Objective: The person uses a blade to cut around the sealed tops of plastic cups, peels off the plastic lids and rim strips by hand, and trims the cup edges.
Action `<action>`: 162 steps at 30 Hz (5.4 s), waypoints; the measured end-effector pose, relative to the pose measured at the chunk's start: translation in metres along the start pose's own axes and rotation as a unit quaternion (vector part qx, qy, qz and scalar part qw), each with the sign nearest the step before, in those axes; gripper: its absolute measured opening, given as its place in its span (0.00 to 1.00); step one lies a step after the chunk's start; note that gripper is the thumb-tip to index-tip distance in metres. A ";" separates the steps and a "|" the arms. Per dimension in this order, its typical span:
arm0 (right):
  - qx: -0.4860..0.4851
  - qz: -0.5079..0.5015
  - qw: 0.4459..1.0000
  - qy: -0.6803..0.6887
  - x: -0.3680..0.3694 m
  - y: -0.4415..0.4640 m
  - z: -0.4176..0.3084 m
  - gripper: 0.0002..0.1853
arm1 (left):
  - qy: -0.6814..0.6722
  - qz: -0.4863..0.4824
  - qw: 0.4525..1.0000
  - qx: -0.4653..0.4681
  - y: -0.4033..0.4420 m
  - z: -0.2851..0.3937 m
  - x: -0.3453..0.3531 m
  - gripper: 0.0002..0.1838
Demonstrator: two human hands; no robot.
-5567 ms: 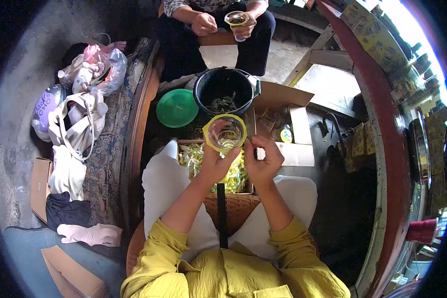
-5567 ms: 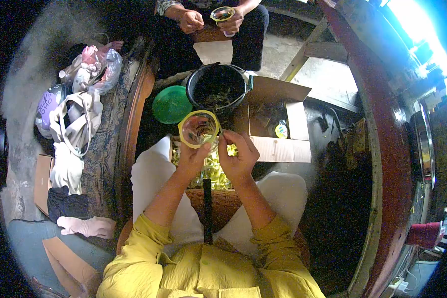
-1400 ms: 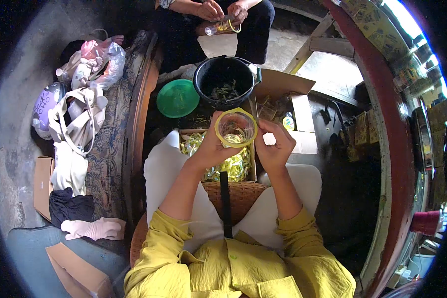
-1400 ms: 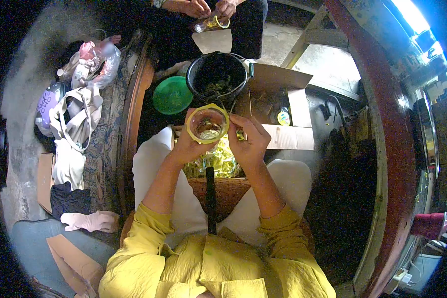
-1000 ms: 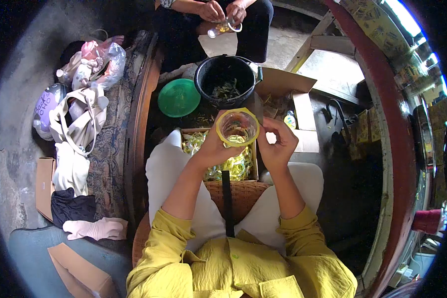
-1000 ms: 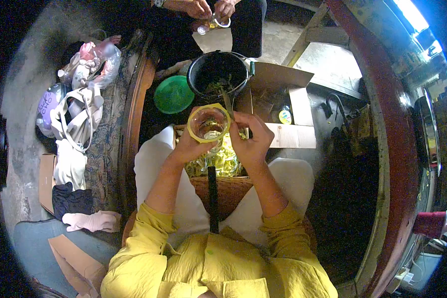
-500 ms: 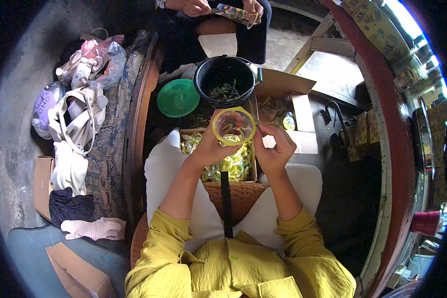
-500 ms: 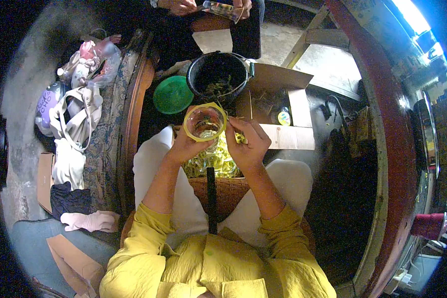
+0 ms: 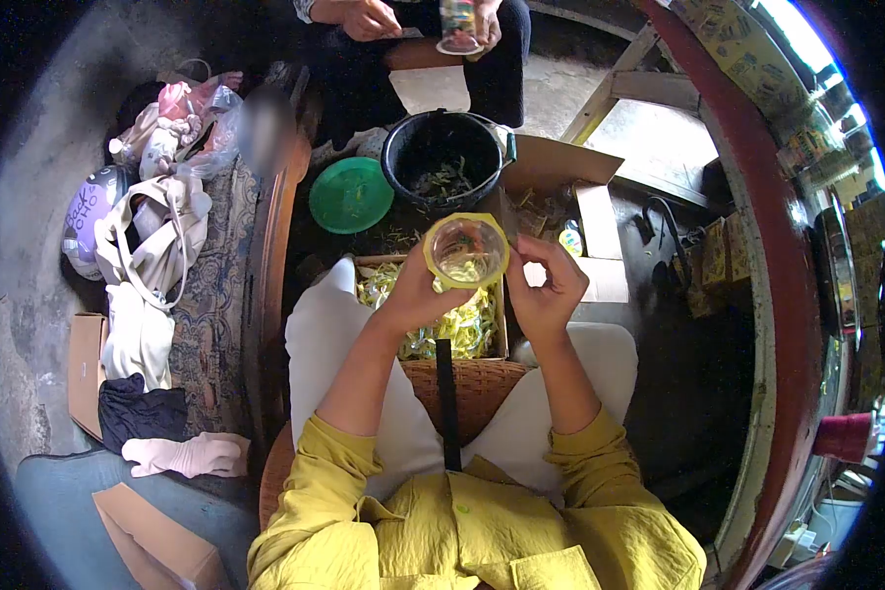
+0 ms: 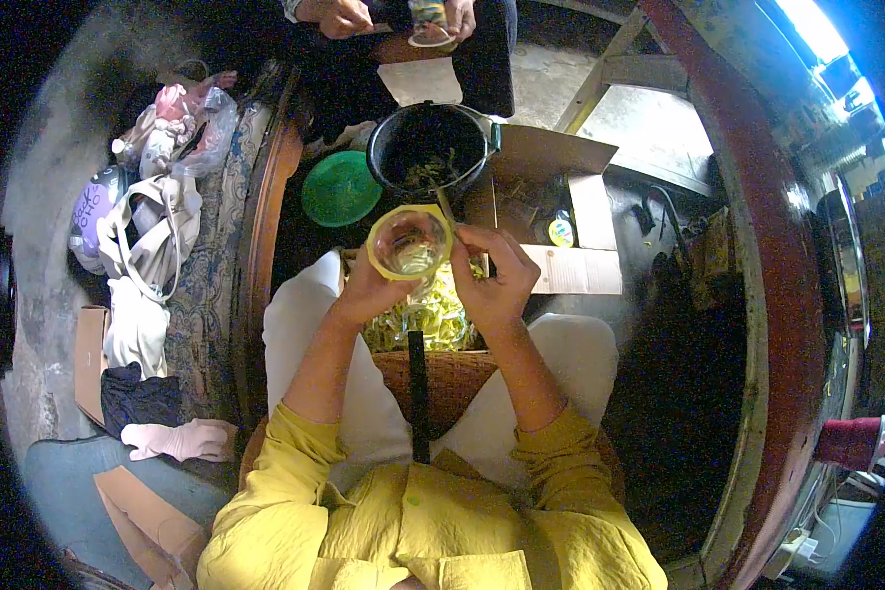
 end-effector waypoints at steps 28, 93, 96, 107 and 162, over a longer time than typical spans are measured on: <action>-0.070 -0.002 0.997 -0.033 0.004 -0.001 -0.013 0.09 | 0.058 0.022 0.997 0.045 0.000 0.000 0.004 0.34; -0.023 0.053 0.998 0.006 0.000 -0.011 -0.011 0.08 | -0.002 0.071 0.997 -0.008 -0.001 -0.003 0.005 0.33; -0.041 0.040 0.998 -0.012 0.000 -0.010 -0.015 0.08 | 0.000 0.057 0.998 0.004 0.001 -0.002 0.004 0.32; -0.078 0.037 0.996 -0.029 0.002 -0.004 -0.024 0.08 | 0.053 0.039 0.998 -0.005 0.002 0.004 0.002 0.33; -0.110 0.045 0.992 -0.048 0.001 -0.005 -0.028 0.08 | 0.061 0.078 0.994 0.054 0.000 0.004 0.002 0.32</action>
Point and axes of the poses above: each hand's wrist, its own y-axis towards the middle knuckle, its own x-axis out of the palm, z = x × y, the point moved 6 cm from there along y, towards the middle knuckle, and after that the axes turned 15 degrees about z, right-handed, at the moved point
